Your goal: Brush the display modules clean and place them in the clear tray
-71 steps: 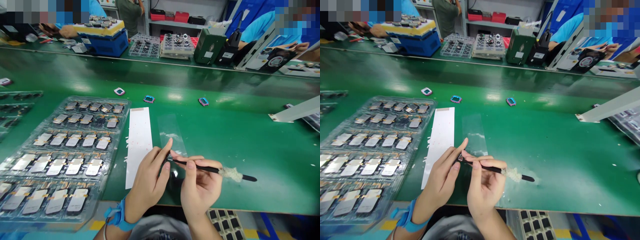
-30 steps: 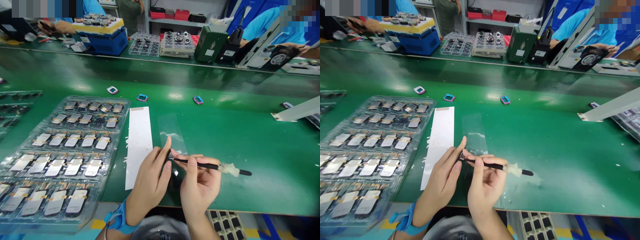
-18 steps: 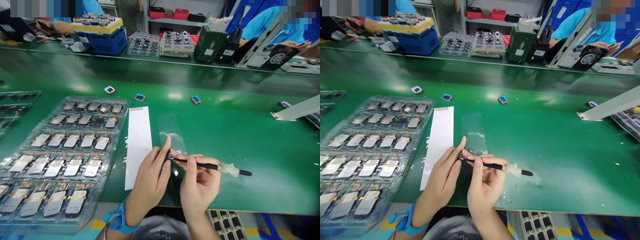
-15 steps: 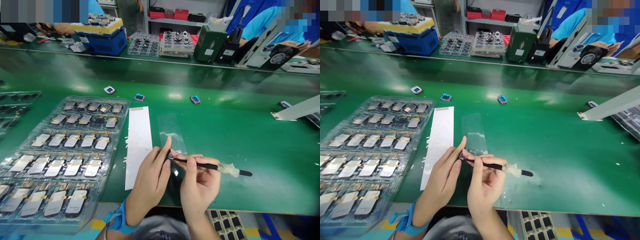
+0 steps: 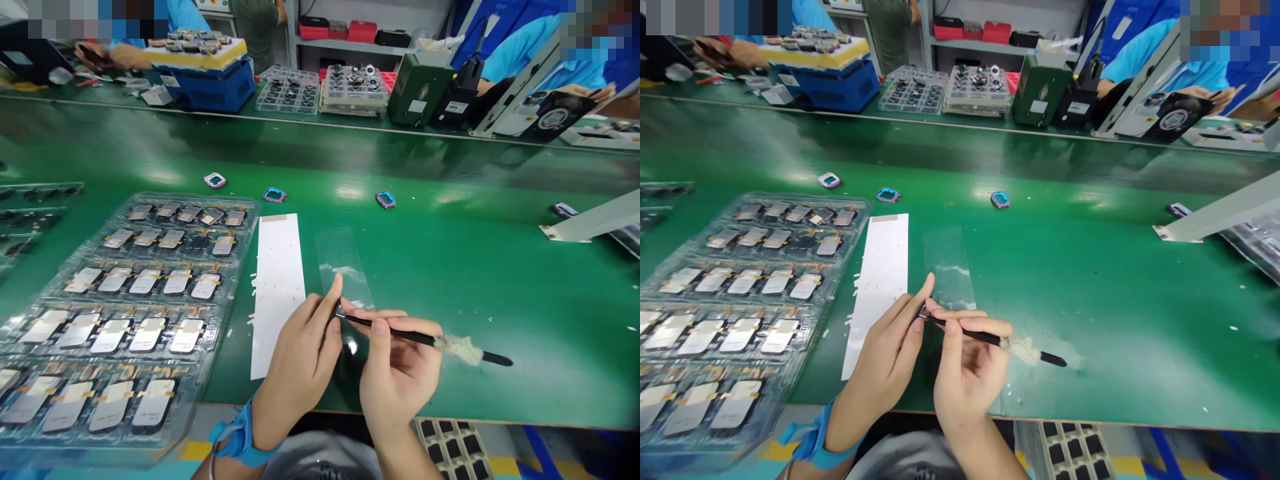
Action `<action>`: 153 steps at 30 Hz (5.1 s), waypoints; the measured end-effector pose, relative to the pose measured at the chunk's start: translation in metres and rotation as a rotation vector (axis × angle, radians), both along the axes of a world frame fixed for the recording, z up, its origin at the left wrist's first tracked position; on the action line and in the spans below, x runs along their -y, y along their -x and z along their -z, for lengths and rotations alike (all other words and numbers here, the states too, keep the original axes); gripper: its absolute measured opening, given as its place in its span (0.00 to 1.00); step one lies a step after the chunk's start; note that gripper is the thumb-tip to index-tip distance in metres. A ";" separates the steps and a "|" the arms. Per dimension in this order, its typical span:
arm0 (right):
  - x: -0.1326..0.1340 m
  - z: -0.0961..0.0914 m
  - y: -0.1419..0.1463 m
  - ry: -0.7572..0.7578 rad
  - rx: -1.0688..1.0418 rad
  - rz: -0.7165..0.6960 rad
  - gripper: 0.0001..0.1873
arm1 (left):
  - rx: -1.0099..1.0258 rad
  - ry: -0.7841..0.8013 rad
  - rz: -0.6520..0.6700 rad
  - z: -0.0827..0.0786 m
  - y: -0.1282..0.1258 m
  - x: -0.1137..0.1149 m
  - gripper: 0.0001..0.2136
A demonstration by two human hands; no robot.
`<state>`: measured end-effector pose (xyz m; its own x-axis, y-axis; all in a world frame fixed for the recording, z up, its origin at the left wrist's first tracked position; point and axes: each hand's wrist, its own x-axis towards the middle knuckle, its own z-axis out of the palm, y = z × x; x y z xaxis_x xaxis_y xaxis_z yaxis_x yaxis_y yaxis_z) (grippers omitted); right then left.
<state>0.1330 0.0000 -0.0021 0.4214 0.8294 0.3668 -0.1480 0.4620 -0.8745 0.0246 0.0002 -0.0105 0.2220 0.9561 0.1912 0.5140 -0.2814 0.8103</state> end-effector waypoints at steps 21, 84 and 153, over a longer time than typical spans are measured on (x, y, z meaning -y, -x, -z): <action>0.001 -0.001 0.000 -0.017 0.002 0.000 0.09 | 0.032 0.012 0.016 0.000 0.001 0.001 0.24; 0.004 0.003 -0.004 -0.086 -0.017 0.013 0.10 | 0.028 -0.010 0.008 -0.005 0.001 -0.001 0.20; 0.023 0.033 -0.075 0.316 0.548 -0.293 0.04 | -0.207 -0.069 0.372 0.001 0.017 0.029 0.06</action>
<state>0.2077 -0.0233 -0.0353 -0.0127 0.9826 0.1853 0.2738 0.1816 -0.9445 0.0072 -0.0283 -0.0113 0.5893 0.7904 0.1673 0.5172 -0.5281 0.6735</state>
